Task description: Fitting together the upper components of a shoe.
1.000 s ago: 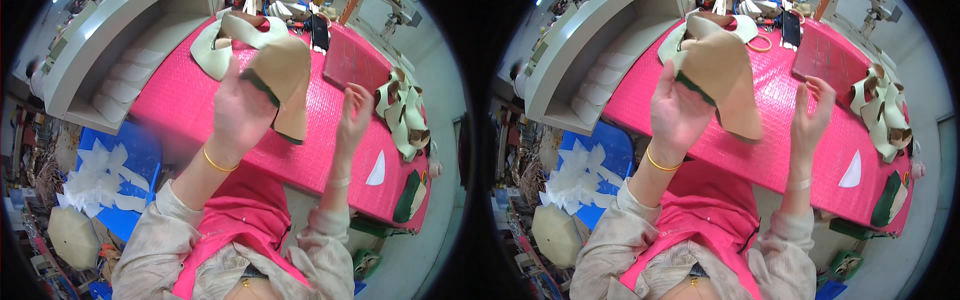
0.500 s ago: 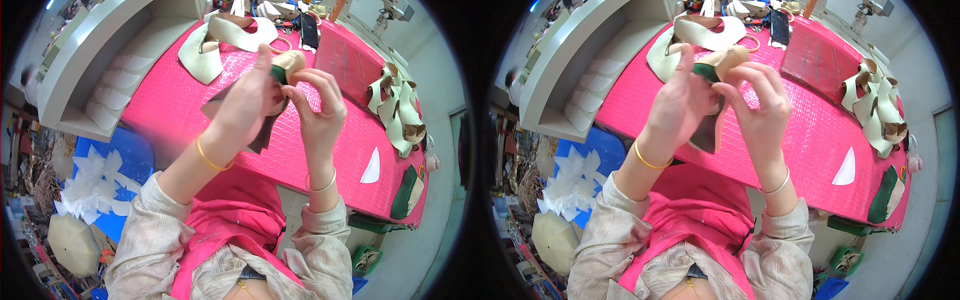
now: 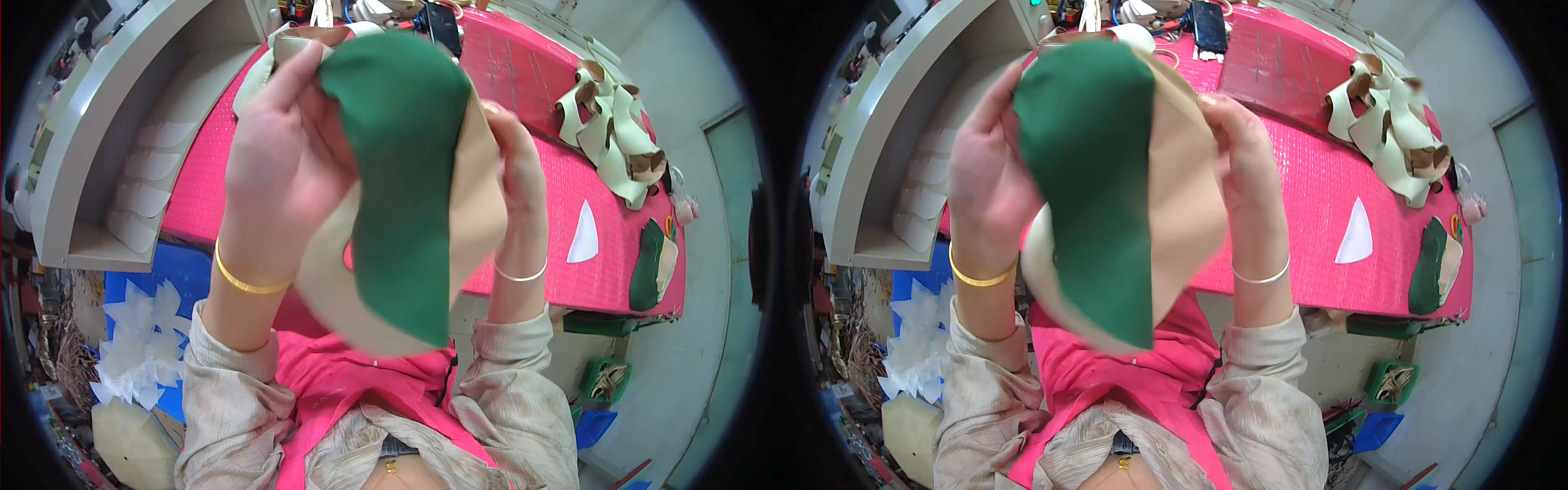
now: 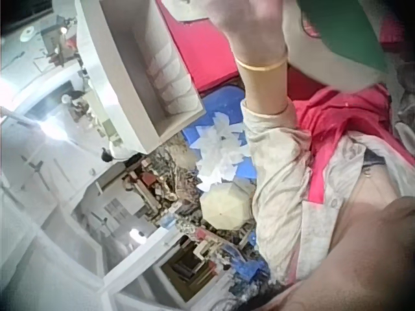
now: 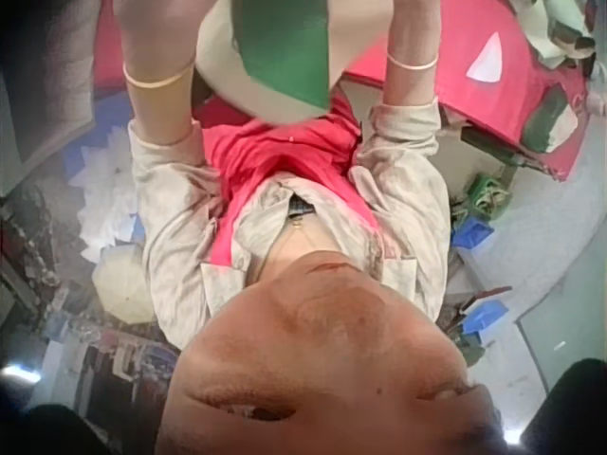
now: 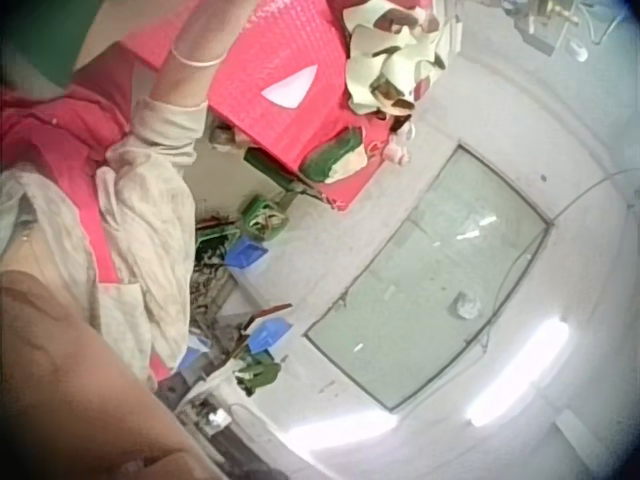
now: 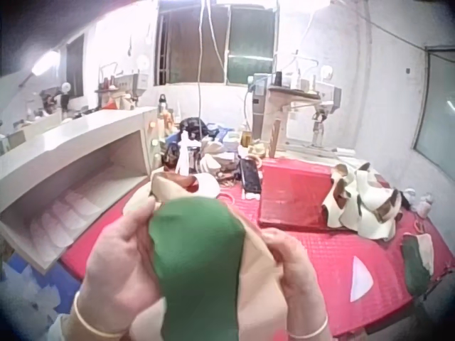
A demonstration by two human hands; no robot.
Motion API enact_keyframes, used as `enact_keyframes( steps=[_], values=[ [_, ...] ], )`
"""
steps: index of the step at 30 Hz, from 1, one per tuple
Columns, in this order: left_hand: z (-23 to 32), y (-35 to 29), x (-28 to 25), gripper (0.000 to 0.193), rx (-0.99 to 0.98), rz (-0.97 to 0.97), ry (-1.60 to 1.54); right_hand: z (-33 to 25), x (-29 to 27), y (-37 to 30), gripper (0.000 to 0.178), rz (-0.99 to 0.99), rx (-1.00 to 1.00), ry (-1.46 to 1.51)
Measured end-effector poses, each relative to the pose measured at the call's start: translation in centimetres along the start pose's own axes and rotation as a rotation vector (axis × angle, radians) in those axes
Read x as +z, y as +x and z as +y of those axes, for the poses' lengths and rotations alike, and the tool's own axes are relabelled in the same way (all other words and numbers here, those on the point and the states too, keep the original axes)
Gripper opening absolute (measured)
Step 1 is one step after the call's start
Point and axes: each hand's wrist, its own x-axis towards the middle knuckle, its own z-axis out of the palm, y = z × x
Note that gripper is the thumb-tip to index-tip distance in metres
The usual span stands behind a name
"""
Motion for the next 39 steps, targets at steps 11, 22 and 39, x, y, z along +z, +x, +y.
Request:
enact_keyframes(
  steps=[11,22,39],
  values=[
    [3.2,4.0,-0.1,0.025,0.183,-0.24,0.438,1.4,-2.0,0.9,0.046,-0.63,-0.041,0.305],
    [-8.0,-6.1,-11.4,0.023,-0.018,-0.159,0.911,-0.3,-1.2,-0.5,0.025,-0.49,0.201,-0.632],
    [-12.5,-7.0,-9.8,0.025,-0.113,0.39,-0.216,-2.0,2.6,-1.0,0.016,-0.682,-0.001,-1.116]
  ],
)
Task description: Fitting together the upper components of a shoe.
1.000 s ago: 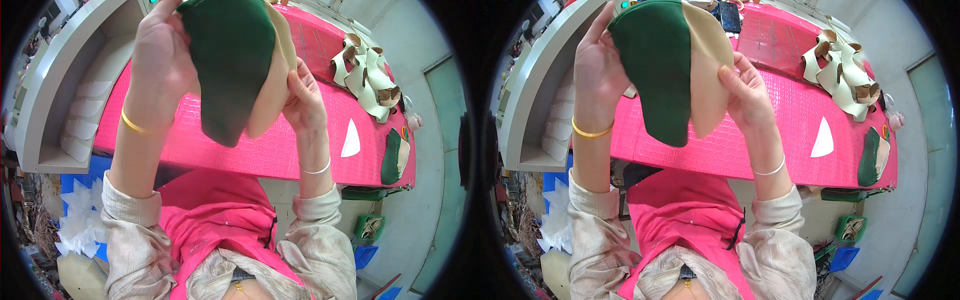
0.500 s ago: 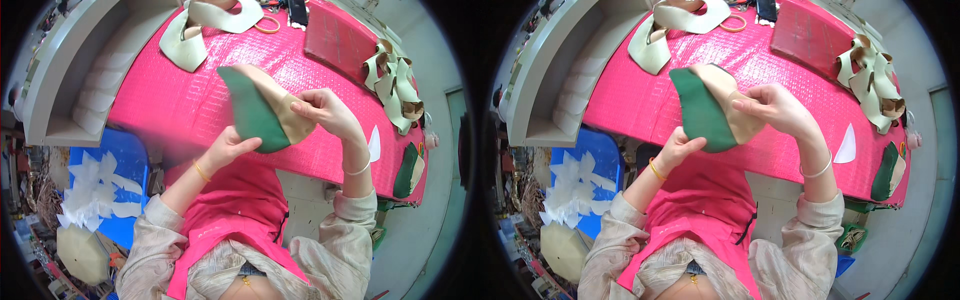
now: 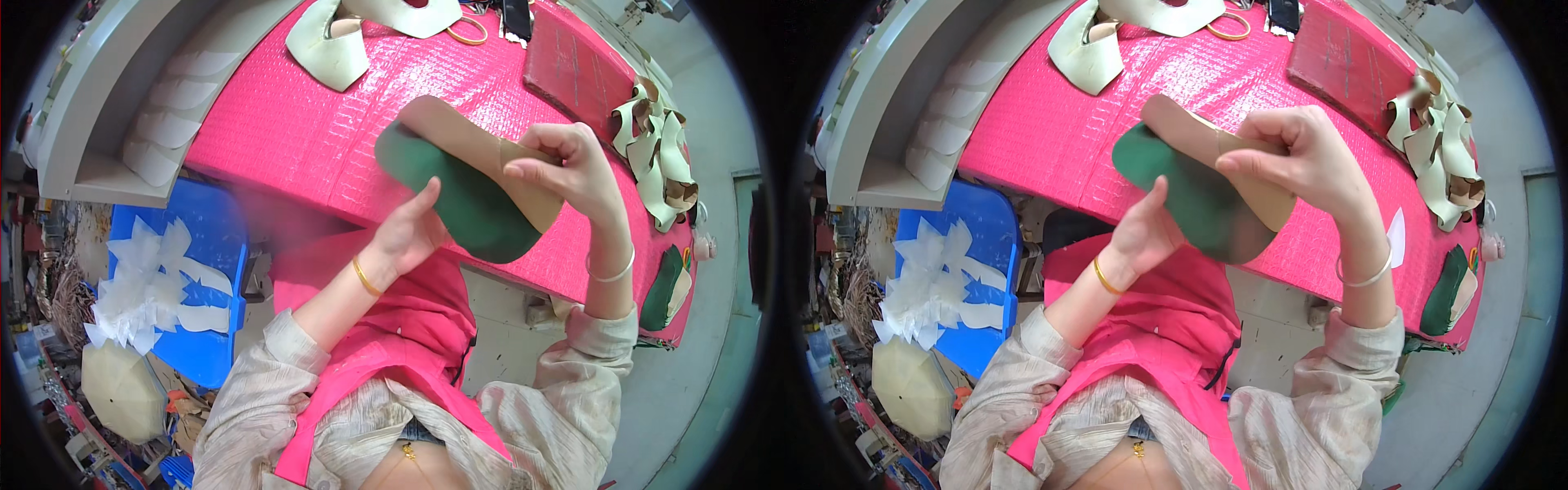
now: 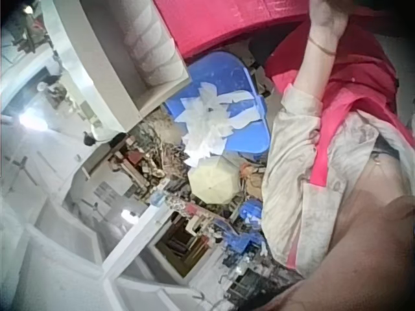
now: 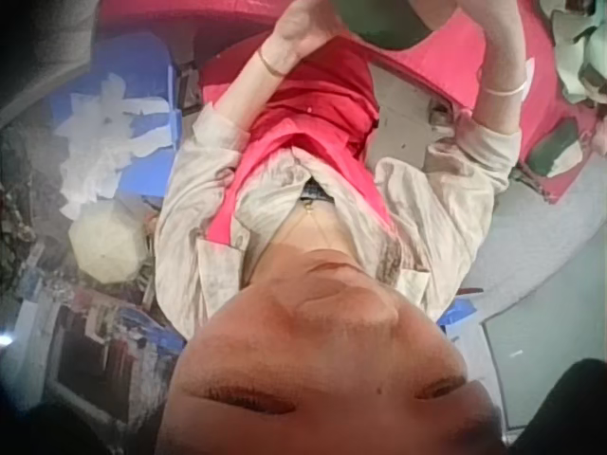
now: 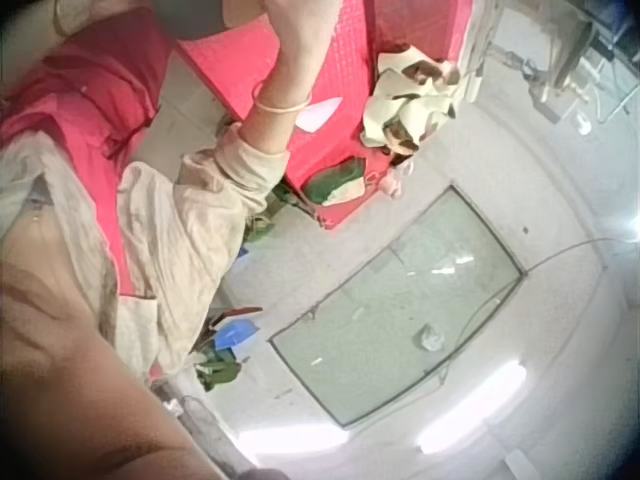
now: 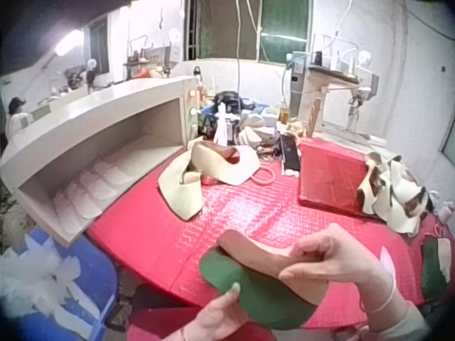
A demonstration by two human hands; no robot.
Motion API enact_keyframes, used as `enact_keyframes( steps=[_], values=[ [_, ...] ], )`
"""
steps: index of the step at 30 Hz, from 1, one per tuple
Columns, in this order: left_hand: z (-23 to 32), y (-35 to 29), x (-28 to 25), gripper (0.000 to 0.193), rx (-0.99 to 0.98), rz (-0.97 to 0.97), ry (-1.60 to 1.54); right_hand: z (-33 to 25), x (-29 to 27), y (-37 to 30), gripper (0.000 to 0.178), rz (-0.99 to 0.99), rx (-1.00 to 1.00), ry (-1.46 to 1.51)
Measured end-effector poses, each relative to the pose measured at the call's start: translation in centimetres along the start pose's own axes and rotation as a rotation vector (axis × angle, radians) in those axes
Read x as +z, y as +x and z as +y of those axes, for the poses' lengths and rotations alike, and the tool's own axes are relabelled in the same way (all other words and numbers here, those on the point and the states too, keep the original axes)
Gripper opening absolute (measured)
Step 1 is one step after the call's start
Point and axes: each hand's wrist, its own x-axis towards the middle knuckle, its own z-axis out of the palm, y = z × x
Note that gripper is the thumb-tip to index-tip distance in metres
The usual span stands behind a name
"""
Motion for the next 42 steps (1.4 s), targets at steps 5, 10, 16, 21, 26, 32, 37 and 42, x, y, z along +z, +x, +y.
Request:
enact_keyframes(
  steps=[5,10,16,21,26,32,37,42],
  values=[
    [0.6,-2.0,-2.3,0.028,-0.021,0.104,0.092,1.2,-1.8,0.1,0.015,0.138,-0.283,-0.514],
    [2.5,-6.9,-3.3,0.032,0.014,0.209,0.982,2.5,-0.1,-0.1,0.018,-0.204,-0.258,-0.65],
    [0.0,0.2,2.5,0.047,0.906,-0.068,1.783,1.2,2.8,6.0,0.034,-0.001,0.019,0.425],
    [1.0,3.3,-0.6,0.028,0.817,0.043,1.908,3.1,3.8,0.9,0.044,-0.266,-0.095,-0.388],
    [1.1,3.3,0.6,0.014,0.93,-0.098,1.851,3.6,4.2,-2.2,0.023,-0.167,0.105,-0.932],
    [1.5,3.5,1.2,0.014,0.941,-0.093,1.972,4.7,4.9,-2.4,0.011,0.116,-0.138,-1.011],
    [1.1,3.5,2.5,0.011,0.931,-0.092,2.031,6.0,5.1,-2.6,0.009,0.175,-0.113,-1.035],
    [1.4,3.9,2.4,0.01,0.87,-0.1,2.104,6.6,5.1,-2.4,0.007,0.154,-0.082,-1.049]
  ],
)
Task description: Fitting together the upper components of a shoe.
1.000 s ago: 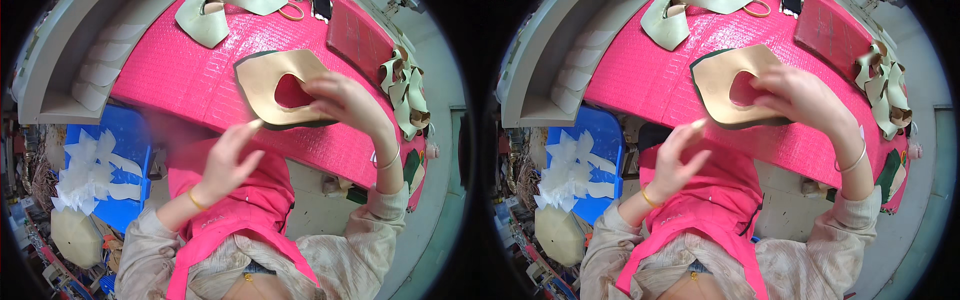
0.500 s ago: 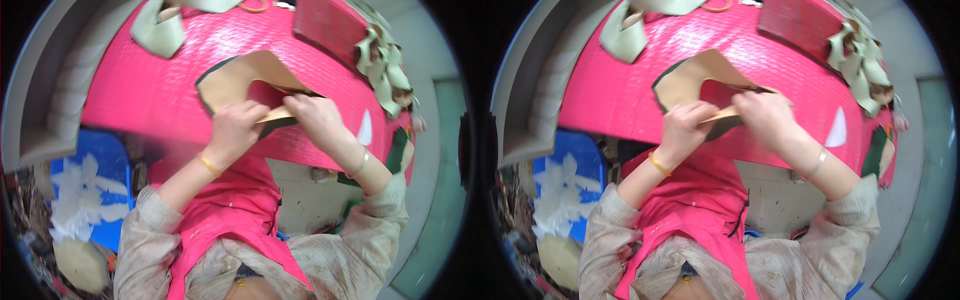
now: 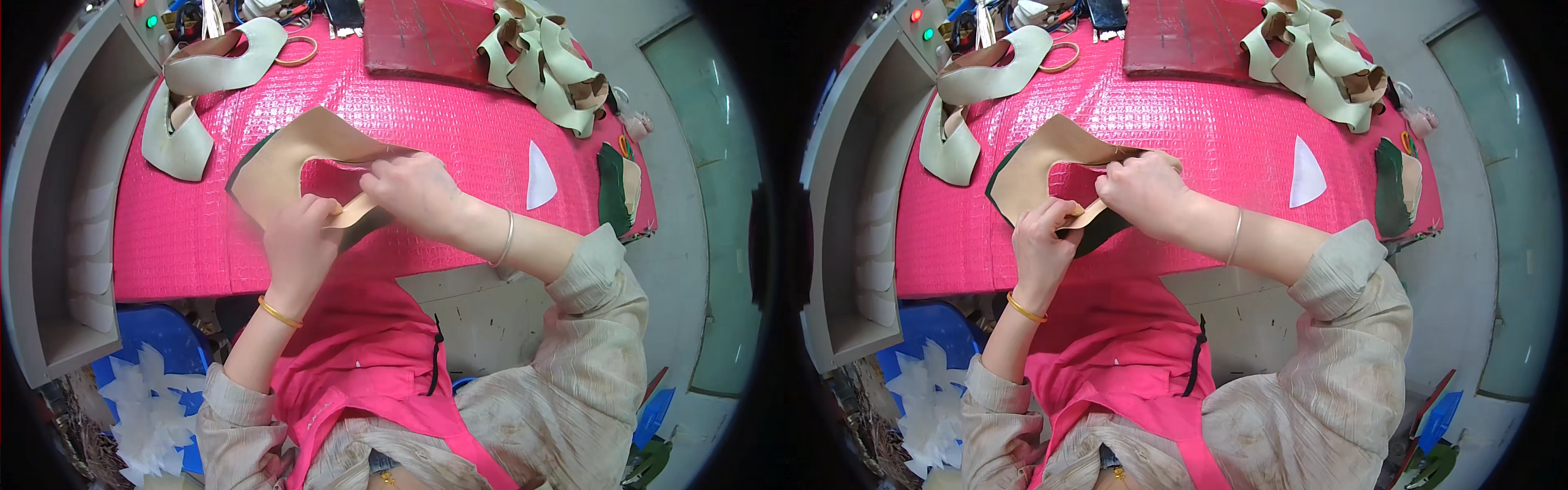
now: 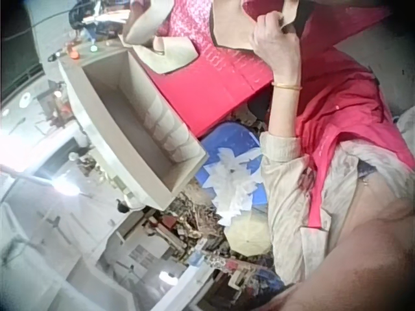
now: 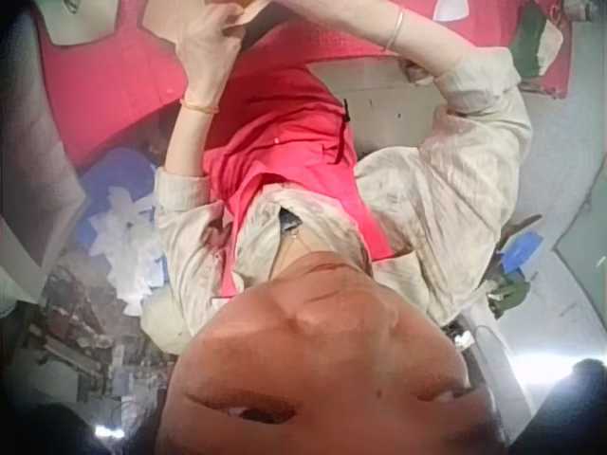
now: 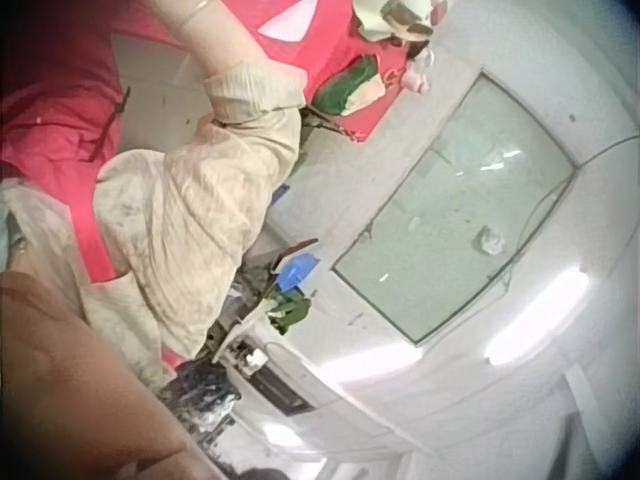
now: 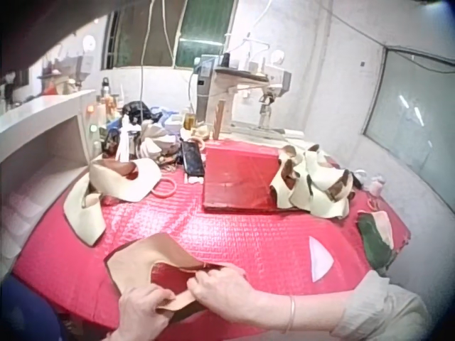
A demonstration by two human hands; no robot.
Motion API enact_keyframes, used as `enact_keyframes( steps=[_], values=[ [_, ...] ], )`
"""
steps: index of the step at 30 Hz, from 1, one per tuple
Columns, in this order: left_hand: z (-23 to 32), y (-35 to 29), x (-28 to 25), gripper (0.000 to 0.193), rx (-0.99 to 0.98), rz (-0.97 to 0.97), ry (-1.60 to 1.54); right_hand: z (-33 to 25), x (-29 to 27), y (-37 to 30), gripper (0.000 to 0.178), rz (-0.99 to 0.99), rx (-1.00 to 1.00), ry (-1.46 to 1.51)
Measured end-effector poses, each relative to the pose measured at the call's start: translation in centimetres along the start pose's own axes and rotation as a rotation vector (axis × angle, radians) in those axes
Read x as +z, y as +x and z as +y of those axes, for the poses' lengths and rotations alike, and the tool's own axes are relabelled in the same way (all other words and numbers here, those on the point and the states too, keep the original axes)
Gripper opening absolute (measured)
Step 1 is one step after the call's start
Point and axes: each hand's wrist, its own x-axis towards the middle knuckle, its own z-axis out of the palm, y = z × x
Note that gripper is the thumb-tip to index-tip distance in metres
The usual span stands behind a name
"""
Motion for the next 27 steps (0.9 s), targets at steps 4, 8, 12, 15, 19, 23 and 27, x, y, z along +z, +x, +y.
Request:
enact_keyframes(
  steps=[4,8,12,15,19,23,27],
  values=[
    [0.2,0.4,-0.3,0.01,0.024,0.001,0.066,0.2,0.2,0.3,0.006,-0.018,0.017,0.006],
    [-0.2,1.0,-0.3,0.005,0.028,-0.012,0.083,0.3,0.3,0.4,0.005,-0.048,0.014,-0.015],
    [0.0,1.4,-0.8,0.003,0.035,-0.042,0.105,0.4,0.0,0.5,0.004,-0.088,0.031,0.023],
    [0.0,1.6,-0.9,0.003,0.044,-0.085,0.124,0.7,0.8,0.7,0.003,-0.043,0.038,0.047],
    [-0.3,3.9,-2.9,0.004,0.185,-0.091,0.304,1.7,-0.5,1.4,0.003,0.111,0.007,0.046],
    [-1.1,7.4,-4.0,0.006,0.514,0.043,0.578,3.8,0.5,3.2,0.011,0.567,0.011,-0.07],
    [-3.7,4.7,-2.3,0.009,0.87,-0.065,0.761,1.2,4.8,1.4,0.018,0.549,-0.044,-0.021]
  ],
)
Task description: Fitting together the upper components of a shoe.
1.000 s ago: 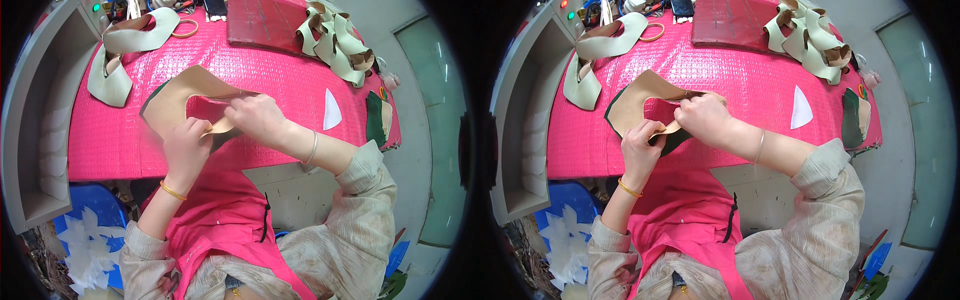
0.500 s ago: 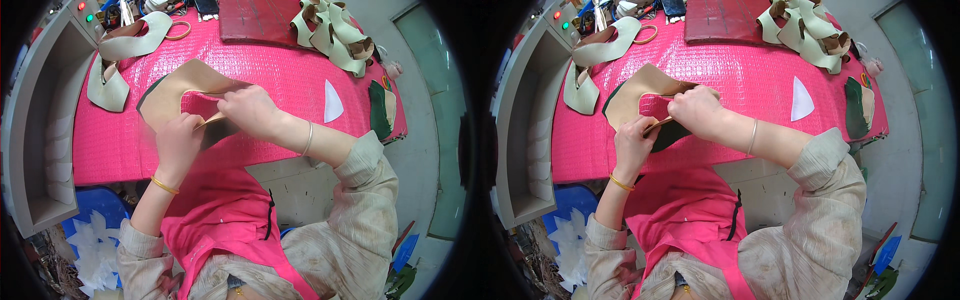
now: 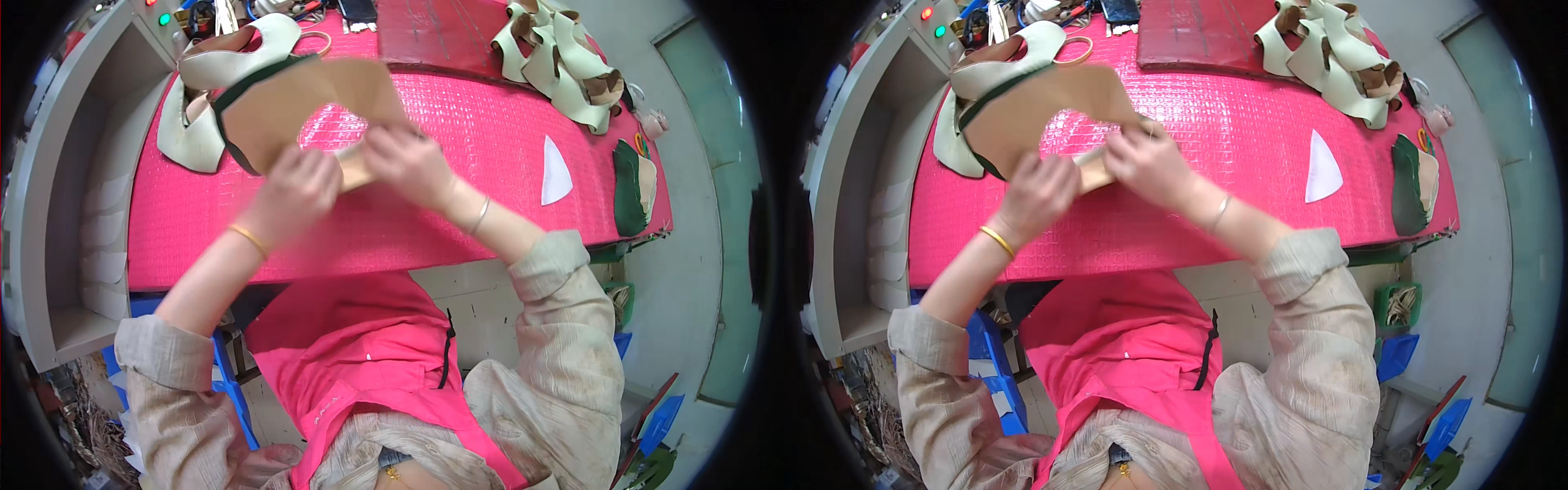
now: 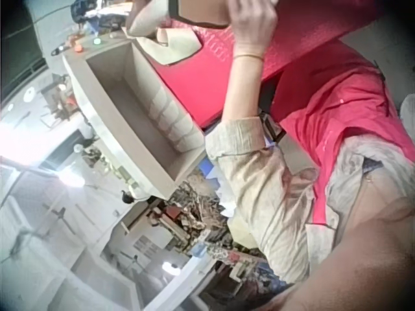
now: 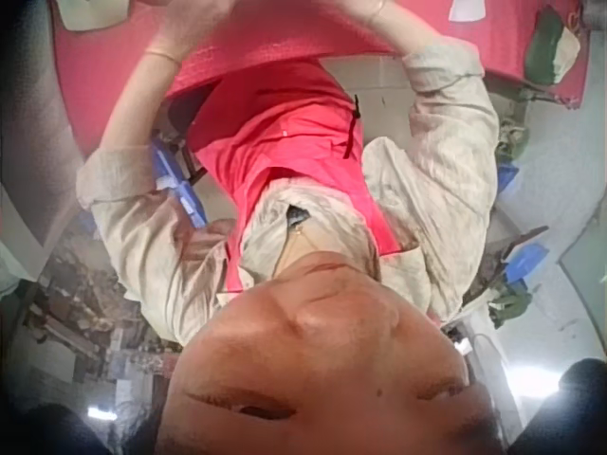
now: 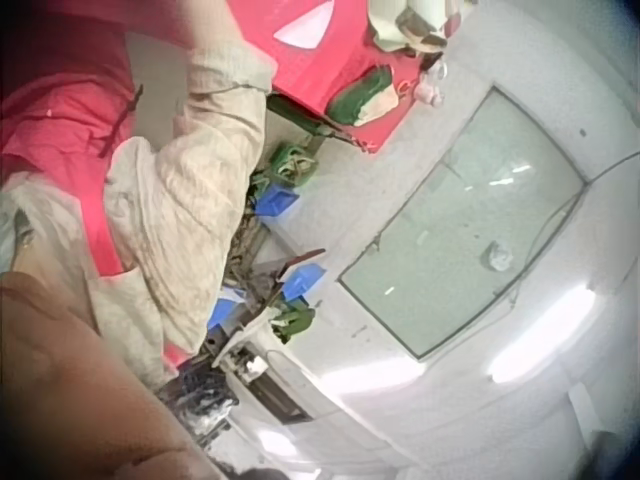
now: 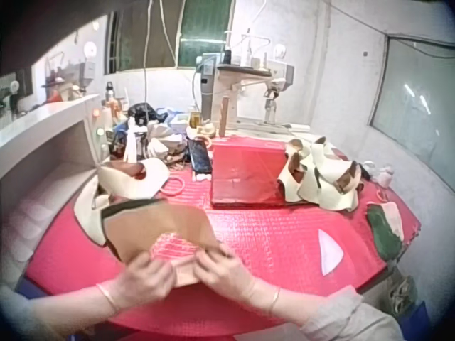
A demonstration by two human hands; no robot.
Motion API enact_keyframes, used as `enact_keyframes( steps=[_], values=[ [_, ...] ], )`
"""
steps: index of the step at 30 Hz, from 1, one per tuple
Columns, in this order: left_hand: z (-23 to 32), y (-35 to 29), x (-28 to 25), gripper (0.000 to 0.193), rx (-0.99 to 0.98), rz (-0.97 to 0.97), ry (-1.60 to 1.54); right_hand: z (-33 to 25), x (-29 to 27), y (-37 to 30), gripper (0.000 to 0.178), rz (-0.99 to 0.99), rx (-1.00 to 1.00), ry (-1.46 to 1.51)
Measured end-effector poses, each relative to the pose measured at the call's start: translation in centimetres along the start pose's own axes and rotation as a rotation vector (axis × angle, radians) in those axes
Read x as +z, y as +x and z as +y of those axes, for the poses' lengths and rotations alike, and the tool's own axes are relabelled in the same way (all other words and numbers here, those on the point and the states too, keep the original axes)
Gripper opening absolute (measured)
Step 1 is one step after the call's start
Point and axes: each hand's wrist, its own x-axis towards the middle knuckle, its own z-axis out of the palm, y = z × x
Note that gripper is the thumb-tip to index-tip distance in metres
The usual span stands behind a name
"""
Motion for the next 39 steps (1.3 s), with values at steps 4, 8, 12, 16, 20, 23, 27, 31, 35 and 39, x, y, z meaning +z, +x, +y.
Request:
enact_keyframes(
  steps=[4,8,12,16,20,23,27,31,35,39],
  values=[
    [5.2,-3.6,-0.1,0.016,0.011,-0.115,-0.134,-4.3,-1.2,-3.6,0.012,-0.183,-0.019,0.071],
    [6.7,-4.0,-0.4,0.02,-0.169,-0.129,-0.182,-5.1,-2.2,-3.0,0.011,-0.461,0.084,0.154],
    [7.1,-3.9,-0.1,0.013,-0.403,-0.099,-0.283,-5.1,-2.0,-0.9,0.009,-0.648,0.186,0.223],
    [7.5,-3.6,0.2,0.01,-0.681,-0.07,-0.483,-3.6,-2.2,1.0,0.008,-0.784,0.204,0.184],
    [7.1,-3.8,0.7,0.011,-0.814,-0.004,-0.575,-1.2,0.2,1.8,0.01,-0.742,0.134,0.451],
    [6.4,-3.9,1.1,0.012,-0.908,-0.005,-0.738,-1.0,0.3,4.5,0.009,-1.001,0.201,0.46],
    [6.1,-3.6,1.3,0.017,-1.027,-0.095,-0.793,-0.6,1.2,5.3,0.012,-1.055,0.18,0.483],
    [5.7,-2.8,1.0,0.019,-1.114,-0.244,-0.851,-1.1,1.3,6.2,0.024,-1.113,0.147,0.362],
    [5.6,-2.8,1.2,0.017,-1.138,-0.262,-0.811,-1.5,1.7,6.6,0.029,-1.146,0.14,0.279],
    [5.0,-2.4,0.8,0.02,-1.095,-0.337,-0.815,-1.4,1.8,6.3,0.03,-1.117,0.11,0.29]
  ],
)
